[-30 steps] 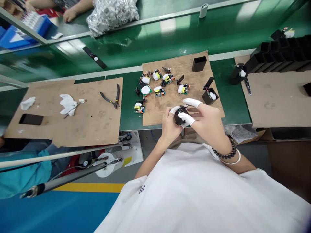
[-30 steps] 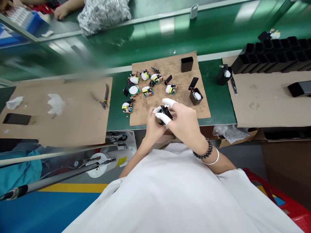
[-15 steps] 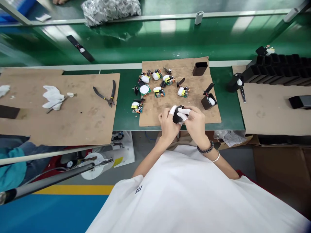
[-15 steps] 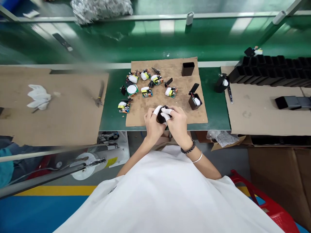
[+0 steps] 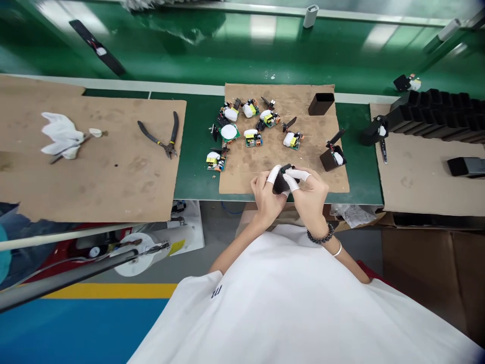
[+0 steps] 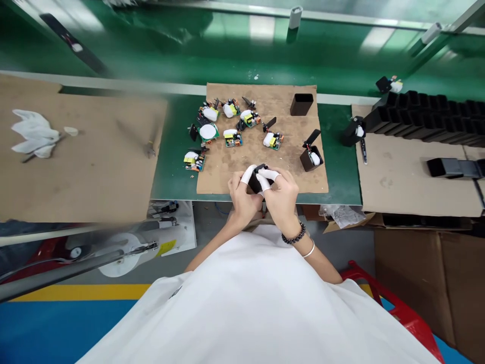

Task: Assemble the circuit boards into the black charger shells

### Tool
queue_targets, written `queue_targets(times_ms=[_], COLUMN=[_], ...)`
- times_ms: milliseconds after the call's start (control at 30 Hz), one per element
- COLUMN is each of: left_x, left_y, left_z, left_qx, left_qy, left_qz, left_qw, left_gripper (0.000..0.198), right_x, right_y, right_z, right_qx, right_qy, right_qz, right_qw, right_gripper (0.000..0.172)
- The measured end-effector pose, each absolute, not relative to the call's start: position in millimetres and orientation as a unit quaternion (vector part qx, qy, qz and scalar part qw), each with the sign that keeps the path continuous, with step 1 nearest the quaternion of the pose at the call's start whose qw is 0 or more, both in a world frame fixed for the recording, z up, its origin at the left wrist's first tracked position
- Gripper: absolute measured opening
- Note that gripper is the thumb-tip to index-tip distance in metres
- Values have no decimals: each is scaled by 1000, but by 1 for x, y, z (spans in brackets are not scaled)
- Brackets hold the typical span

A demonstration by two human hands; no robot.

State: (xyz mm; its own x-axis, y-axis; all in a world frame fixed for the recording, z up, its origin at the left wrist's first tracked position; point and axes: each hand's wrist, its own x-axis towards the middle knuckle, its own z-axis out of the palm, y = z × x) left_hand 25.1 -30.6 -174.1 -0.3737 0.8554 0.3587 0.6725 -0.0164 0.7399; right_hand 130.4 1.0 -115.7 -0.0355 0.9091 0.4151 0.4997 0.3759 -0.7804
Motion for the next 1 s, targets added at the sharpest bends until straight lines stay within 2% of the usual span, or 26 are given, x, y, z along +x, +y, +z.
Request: queue_targets(times_ms=[100,233,333,400,500,600,700,900,1000], left_x=[26,27,25,20,6,-12,-24,-26,-25], left_y=[-33,-34,-35,-37,-48,-63,-73,-76,-73], left_z=[-175,-173,-167,-161,-157,-164,-177,-185,-174], left_qx=[543,540,543,557,562,516,481,474,488], left_qy=[695,691,705,715,734,771,780,771,750], left_qz=[461,473,443,401,355,364,398,425,443], left_qw=[100,92,112,132,137,87,35,26,65], left_gripper=[61,52,52,55,59,70,75,62,62], right_x=[130,128,130,134,143,151,155,153,146], right_y=[-6,-19,-19,-14,-3,5,10,19,20], right_z=[-118,-134,-143,-144,-139,-137,-139,-148,-144], right_qx=[-507,-503,-501,-497,-476,-454,-443,-501,-509], right_qy=[-680,-636,-645,-667,-698,-735,-757,-725,-646], right_qz=[264,326,338,324,244,181,189,245,360], right_qw=[459,486,468,451,477,470,442,405,440], right_gripper=[8,20,18,18,19,14,15,17,29])
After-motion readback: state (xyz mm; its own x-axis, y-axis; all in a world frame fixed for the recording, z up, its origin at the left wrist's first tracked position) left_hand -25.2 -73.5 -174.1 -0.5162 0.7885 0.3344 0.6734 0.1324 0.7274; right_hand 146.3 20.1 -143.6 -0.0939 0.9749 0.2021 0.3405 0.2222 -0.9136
